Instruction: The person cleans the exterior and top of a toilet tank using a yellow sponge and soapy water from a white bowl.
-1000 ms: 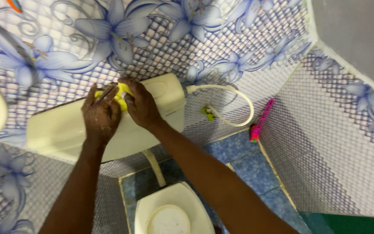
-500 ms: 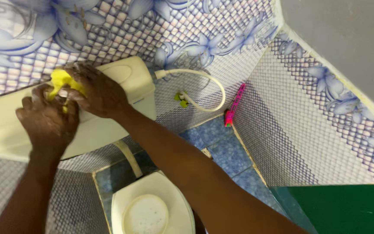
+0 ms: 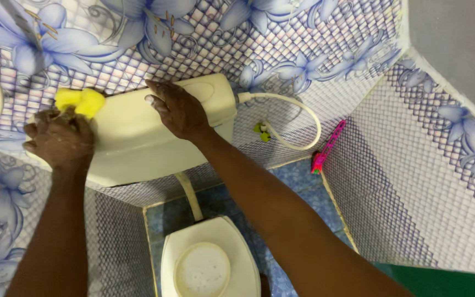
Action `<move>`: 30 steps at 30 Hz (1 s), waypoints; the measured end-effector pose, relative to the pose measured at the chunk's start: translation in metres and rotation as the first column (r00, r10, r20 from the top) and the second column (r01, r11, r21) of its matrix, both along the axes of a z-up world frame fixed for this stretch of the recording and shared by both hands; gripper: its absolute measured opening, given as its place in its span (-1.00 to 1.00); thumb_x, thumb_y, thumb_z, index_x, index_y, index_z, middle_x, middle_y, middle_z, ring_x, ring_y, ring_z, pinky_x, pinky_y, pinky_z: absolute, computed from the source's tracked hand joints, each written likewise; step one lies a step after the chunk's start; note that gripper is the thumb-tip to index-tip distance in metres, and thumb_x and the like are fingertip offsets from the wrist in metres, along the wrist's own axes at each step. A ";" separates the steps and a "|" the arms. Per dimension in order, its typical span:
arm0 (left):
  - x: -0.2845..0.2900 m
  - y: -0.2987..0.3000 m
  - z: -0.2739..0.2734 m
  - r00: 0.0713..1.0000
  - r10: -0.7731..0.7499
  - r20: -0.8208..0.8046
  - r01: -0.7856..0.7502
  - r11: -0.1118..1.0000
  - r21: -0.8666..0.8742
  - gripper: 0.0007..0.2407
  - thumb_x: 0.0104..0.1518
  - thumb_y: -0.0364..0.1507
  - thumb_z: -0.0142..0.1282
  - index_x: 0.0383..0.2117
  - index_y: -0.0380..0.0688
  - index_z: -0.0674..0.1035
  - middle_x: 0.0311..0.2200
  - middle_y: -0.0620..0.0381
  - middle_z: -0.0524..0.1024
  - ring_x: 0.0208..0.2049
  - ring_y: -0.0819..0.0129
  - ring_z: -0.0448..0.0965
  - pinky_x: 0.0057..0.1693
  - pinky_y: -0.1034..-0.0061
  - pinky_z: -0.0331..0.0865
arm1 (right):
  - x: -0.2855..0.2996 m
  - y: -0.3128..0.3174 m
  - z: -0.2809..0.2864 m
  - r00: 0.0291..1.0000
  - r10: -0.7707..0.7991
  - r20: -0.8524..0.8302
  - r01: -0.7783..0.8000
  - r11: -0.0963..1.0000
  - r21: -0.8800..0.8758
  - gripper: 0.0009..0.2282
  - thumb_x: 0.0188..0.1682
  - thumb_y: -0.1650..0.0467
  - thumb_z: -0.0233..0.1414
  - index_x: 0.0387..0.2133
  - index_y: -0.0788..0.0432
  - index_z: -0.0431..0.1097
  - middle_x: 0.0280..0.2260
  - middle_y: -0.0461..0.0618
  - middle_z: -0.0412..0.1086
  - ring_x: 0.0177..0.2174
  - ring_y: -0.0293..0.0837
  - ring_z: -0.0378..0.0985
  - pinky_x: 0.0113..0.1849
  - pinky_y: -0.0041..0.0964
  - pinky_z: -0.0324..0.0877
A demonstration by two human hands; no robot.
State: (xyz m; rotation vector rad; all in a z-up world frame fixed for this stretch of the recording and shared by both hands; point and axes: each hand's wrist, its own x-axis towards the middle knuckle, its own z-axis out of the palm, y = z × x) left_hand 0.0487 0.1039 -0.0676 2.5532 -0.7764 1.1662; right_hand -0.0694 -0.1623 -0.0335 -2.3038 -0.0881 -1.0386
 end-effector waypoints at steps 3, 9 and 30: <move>-0.033 -0.026 0.008 0.978 -0.194 0.075 0.206 0.951 -0.229 -0.77 0.44 -0.40 -0.08 0.08 -0.31 0.43 0.08 -0.06 0.48 0.05 0.16 0.51 0.12 0.20 0.35 | 0.006 0.006 -0.005 1.000 -0.020 -0.016 0.021 0.999 0.046 -0.63 0.15 0.25 -0.03 0.22 0.01 0.31 0.11 0.03 0.44 0.11 0.01 0.48 0.12 -0.12 0.39; -0.079 -0.068 -0.002 0.808 -0.552 -0.207 0.389 0.763 -0.516 -0.71 0.33 -0.42 -0.01 0.08 -0.36 0.39 0.01 -0.03 0.52 -0.02 0.27 0.48 0.20 0.22 0.23 | 0.000 0.009 0.007 0.990 -0.024 -0.138 0.027 0.999 0.021 -0.64 0.15 0.21 -0.03 0.18 0.00 0.35 0.10 0.02 0.44 0.12 0.03 0.46 0.13 -0.09 0.36; -0.081 -0.066 0.055 0.848 -0.472 -0.241 0.442 0.881 -0.171 -0.82 0.31 -0.40 0.03 -0.22 -0.22 0.65 -0.11 -0.12 0.66 -0.25 0.02 0.66 -0.02 0.22 0.54 | -0.007 0.010 0.017 0.999 -0.010 -0.035 0.009 0.999 -0.042 -0.46 0.09 0.10 0.06 0.27 0.08 0.20 0.23 0.18 0.30 0.24 0.15 0.34 0.19 -0.03 0.33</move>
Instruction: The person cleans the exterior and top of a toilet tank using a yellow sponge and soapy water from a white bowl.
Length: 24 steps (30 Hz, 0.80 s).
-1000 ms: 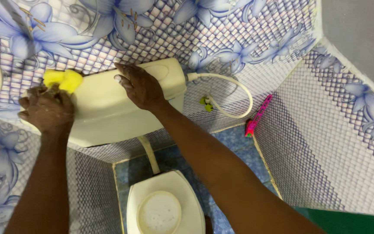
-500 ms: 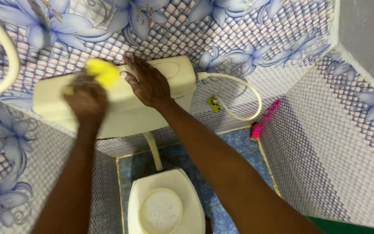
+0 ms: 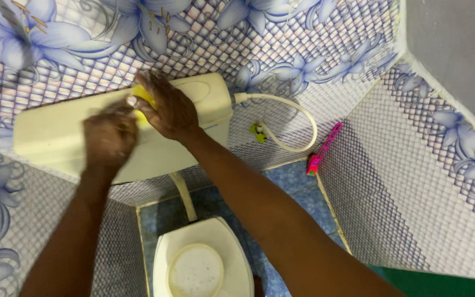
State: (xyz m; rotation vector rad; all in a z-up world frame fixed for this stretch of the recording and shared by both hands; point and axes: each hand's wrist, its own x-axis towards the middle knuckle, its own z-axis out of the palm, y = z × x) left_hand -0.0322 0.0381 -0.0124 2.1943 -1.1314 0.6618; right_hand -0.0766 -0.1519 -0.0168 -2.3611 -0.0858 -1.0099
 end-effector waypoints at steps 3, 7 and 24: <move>0.024 0.035 0.016 0.945 0.235 0.226 -0.243 0.970 0.007 -0.82 0.36 -0.41 0.04 -0.09 -0.18 0.65 -0.10 -0.15 0.63 -0.15 0.08 0.68 0.13 0.25 0.56 | 0.000 -0.002 -0.001 1.000 -0.011 0.011 0.012 0.997 -0.075 -0.48 0.11 0.09 0.06 0.26 0.05 0.22 0.23 0.14 0.33 0.28 0.12 0.33 0.24 -0.05 0.34; 0.016 0.005 0.000 0.998 0.061 -0.032 -0.063 0.996 -0.058 -0.72 0.25 -0.41 0.03 -0.01 -0.32 0.61 -0.15 -0.13 0.64 -0.22 0.03 0.66 -0.02 0.24 0.54 | -0.001 0.001 0.000 0.999 0.032 0.008 -0.033 0.999 0.030 -0.44 0.07 0.09 0.05 0.27 0.09 0.22 0.24 0.15 0.32 0.26 0.13 0.33 0.19 -0.04 0.33; 0.065 0.051 -0.032 0.950 0.311 0.030 -0.313 0.946 0.089 -0.74 0.31 -0.33 -0.01 0.00 -0.18 0.56 0.09 0.00 0.54 0.15 0.08 0.45 0.28 0.03 0.18 | -0.011 -0.002 0.016 0.999 0.034 -0.020 -0.034 0.999 -0.015 -0.34 0.02 0.03 0.06 0.28 0.16 0.20 0.28 0.21 0.27 0.29 0.18 0.28 0.23 -0.02 0.26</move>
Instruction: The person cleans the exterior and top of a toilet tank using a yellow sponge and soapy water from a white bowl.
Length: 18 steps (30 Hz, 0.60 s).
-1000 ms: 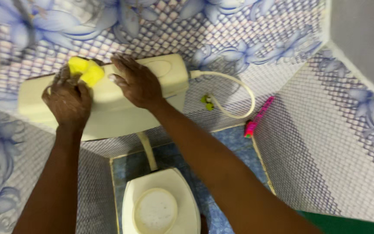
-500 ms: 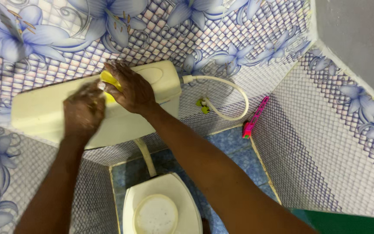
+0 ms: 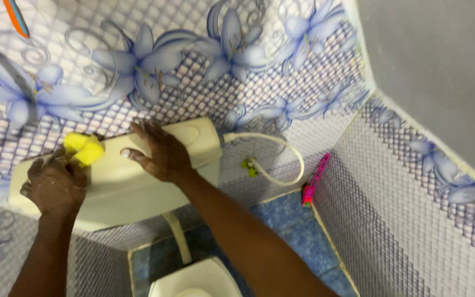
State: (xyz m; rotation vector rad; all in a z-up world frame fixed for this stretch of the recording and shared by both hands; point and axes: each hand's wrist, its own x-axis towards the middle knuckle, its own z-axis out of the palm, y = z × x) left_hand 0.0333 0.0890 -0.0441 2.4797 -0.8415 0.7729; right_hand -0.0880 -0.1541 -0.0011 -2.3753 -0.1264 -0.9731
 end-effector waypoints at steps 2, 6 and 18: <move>-0.003 -0.010 -0.014 0.998 -0.060 0.024 0.061 0.998 -0.033 -0.74 0.34 -0.33 -0.04 0.01 -0.20 0.54 0.08 -0.02 0.53 0.14 0.09 0.42 0.29 0.01 0.18 | -0.002 0.005 0.001 0.999 0.020 -0.028 -0.018 0.997 0.069 -0.35 0.02 0.03 0.06 0.28 0.16 0.19 0.28 0.20 0.28 0.30 0.18 0.28 0.23 -0.02 0.26; -0.024 -0.039 -0.018 0.990 -0.126 0.056 0.121 0.990 0.076 -0.72 0.23 -0.33 -0.02 0.02 -0.04 0.60 0.06 0.10 0.56 0.22 0.18 0.42 0.32 -0.13 0.10 | 0.003 0.002 -0.006 0.999 0.043 -0.030 -0.040 0.996 0.079 -0.29 0.00 0.06 0.06 0.36 0.17 0.07 0.30 0.27 0.20 0.30 0.22 0.21 0.22 -0.03 0.24; -0.036 -0.035 0.013 0.994 -0.104 0.044 0.096 0.983 0.158 -0.79 0.30 -0.29 0.02 -0.02 0.11 0.63 0.14 0.19 0.53 0.31 0.17 0.34 0.33 -0.08 0.04 | 0.022 -0.007 -0.011 0.996 -0.013 -0.087 0.024 0.992 0.121 -0.36 0.12 0.12 0.02 0.39 0.13 0.00 0.38 0.26 0.03 0.38 0.33 -0.12 0.32 0.12 -0.12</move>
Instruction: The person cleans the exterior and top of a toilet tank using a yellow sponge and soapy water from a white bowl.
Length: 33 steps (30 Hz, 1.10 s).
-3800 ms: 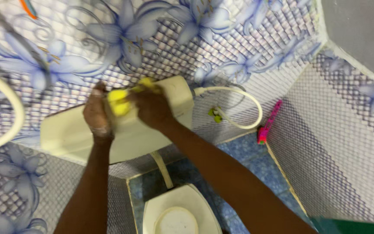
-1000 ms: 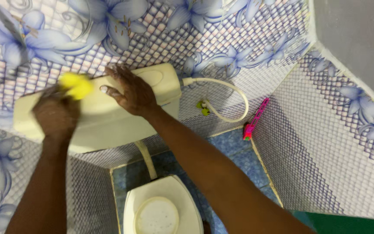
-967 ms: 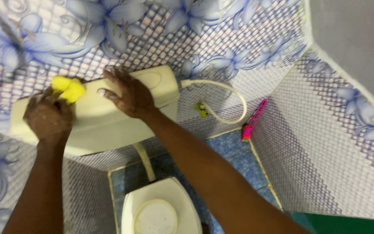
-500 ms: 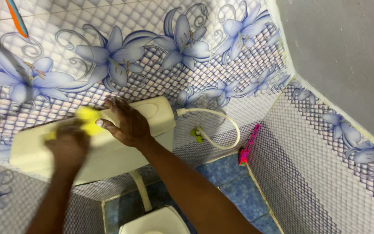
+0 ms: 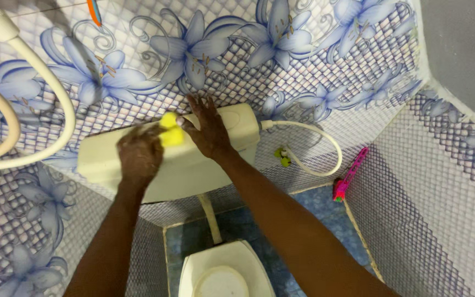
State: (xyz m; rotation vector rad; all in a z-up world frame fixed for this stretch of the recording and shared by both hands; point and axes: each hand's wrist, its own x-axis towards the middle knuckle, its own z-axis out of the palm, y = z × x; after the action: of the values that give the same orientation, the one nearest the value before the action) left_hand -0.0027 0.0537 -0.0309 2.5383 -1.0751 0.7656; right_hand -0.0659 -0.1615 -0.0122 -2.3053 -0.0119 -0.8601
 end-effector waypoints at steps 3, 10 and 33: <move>-0.005 0.029 0.039 0.991 0.120 0.056 -0.117 0.991 -0.058 -0.73 0.14 -0.36 0.06 -0.04 0.05 0.64 0.13 0.13 0.55 0.21 0.03 0.34 0.17 -0.06 0.07 | -0.006 -0.004 -0.002 1.000 0.022 0.020 -0.023 1.000 0.018 -0.42 0.14 0.16 0.05 0.37 0.10 0.05 0.36 0.22 0.13 0.36 0.29 0.02 0.33 0.11 -0.04; -0.024 -0.015 0.036 0.984 -0.160 -0.081 0.150 0.982 -0.117 -0.81 0.31 -0.49 0.00 -0.13 0.04 0.68 0.05 0.07 0.55 -0.03 0.15 0.54 0.18 0.24 0.45 | -0.006 -0.004 -0.009 0.990 -0.032 0.139 0.031 0.999 0.010 -0.38 0.03 0.23 0.07 0.37 0.11 0.09 0.29 0.16 0.22 0.28 0.21 0.16 0.28 0.11 0.07; 0.004 0.063 0.033 0.981 0.192 -0.016 -0.192 0.968 -0.161 -0.64 0.38 -0.21 0.03 0.07 -0.27 0.53 0.08 -0.13 0.55 0.12 -0.05 0.48 0.24 -0.16 0.16 | -0.005 0.045 0.004 0.990 0.086 -0.114 -0.123 0.923 -0.364 -0.37 0.09 -0.02 -0.17 0.17 0.26 0.31 0.27 0.26 0.20 0.28 0.18 0.18 0.26 0.07 0.05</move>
State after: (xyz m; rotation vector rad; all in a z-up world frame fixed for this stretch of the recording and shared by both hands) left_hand 0.0011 0.1164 0.0019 2.5259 -0.7398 0.8644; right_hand -0.0709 -0.1169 -0.0084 -2.6684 -0.2763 -0.7401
